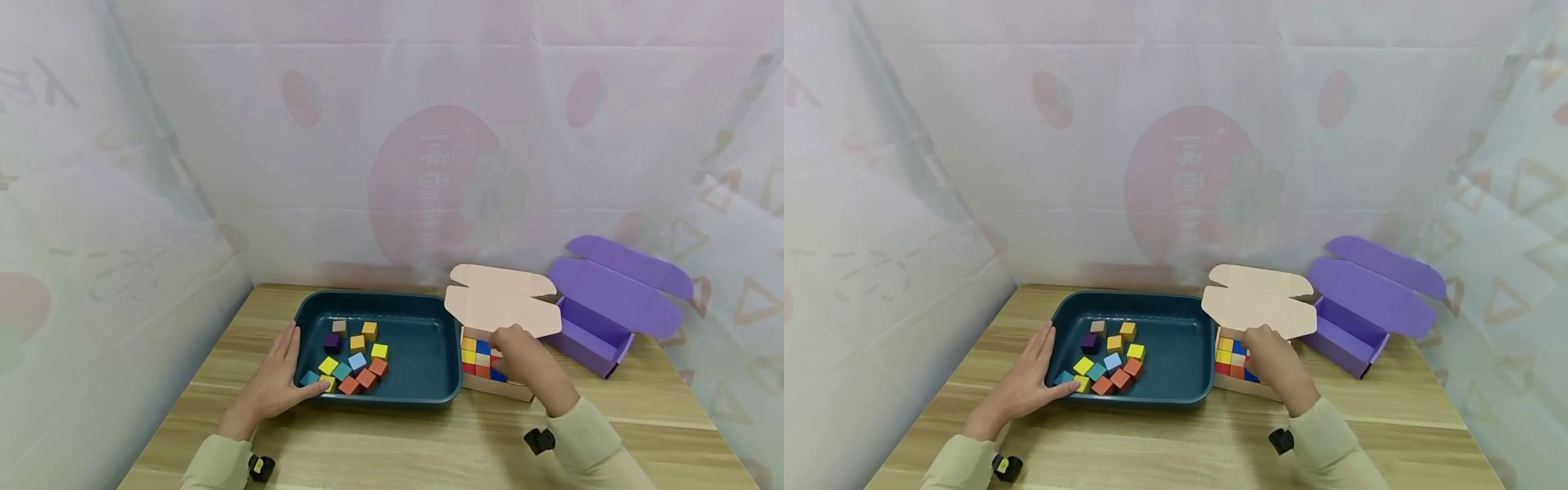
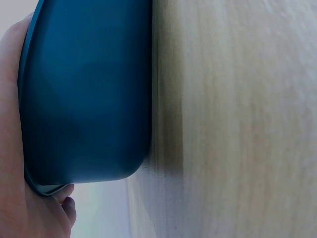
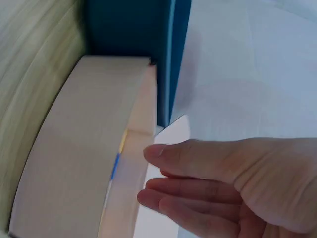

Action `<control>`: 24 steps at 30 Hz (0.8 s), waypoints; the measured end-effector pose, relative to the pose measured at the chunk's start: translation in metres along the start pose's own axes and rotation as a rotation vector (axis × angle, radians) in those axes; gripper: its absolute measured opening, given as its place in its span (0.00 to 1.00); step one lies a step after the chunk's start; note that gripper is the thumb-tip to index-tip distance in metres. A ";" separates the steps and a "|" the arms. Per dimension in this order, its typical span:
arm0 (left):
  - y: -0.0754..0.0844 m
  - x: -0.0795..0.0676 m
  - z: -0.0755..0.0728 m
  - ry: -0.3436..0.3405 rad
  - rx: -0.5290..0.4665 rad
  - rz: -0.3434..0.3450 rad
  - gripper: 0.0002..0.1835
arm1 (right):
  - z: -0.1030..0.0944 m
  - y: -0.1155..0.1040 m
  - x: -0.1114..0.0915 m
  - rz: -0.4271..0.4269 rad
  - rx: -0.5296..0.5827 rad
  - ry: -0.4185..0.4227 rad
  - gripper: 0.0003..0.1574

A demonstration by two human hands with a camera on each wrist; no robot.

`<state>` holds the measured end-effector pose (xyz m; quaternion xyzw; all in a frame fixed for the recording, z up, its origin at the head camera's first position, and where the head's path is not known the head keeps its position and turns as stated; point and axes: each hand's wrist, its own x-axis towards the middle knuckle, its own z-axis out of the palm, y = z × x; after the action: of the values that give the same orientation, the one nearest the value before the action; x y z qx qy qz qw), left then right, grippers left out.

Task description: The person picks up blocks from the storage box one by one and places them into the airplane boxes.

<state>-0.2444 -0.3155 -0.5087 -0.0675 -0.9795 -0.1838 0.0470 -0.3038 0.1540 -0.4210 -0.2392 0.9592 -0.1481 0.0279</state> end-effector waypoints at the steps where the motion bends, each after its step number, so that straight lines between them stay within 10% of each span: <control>1: 0.000 0.000 0.000 -0.001 0.000 -0.001 0.71 | -0.001 -0.005 0.002 -0.016 0.008 -0.001 0.08; 10: 0.001 0.000 0.000 -0.005 -0.001 -0.002 0.71 | 0.006 -0.042 0.018 -0.237 0.034 0.014 0.10; 24: -0.001 0.000 0.002 -0.002 0.006 0.000 0.71 | 0.043 -0.089 0.049 -0.226 0.199 -0.132 0.22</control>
<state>-0.2450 -0.3160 -0.5106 -0.0677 -0.9801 -0.1806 0.0462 -0.3018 0.0447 -0.4351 -0.3509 0.9029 -0.2283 0.0977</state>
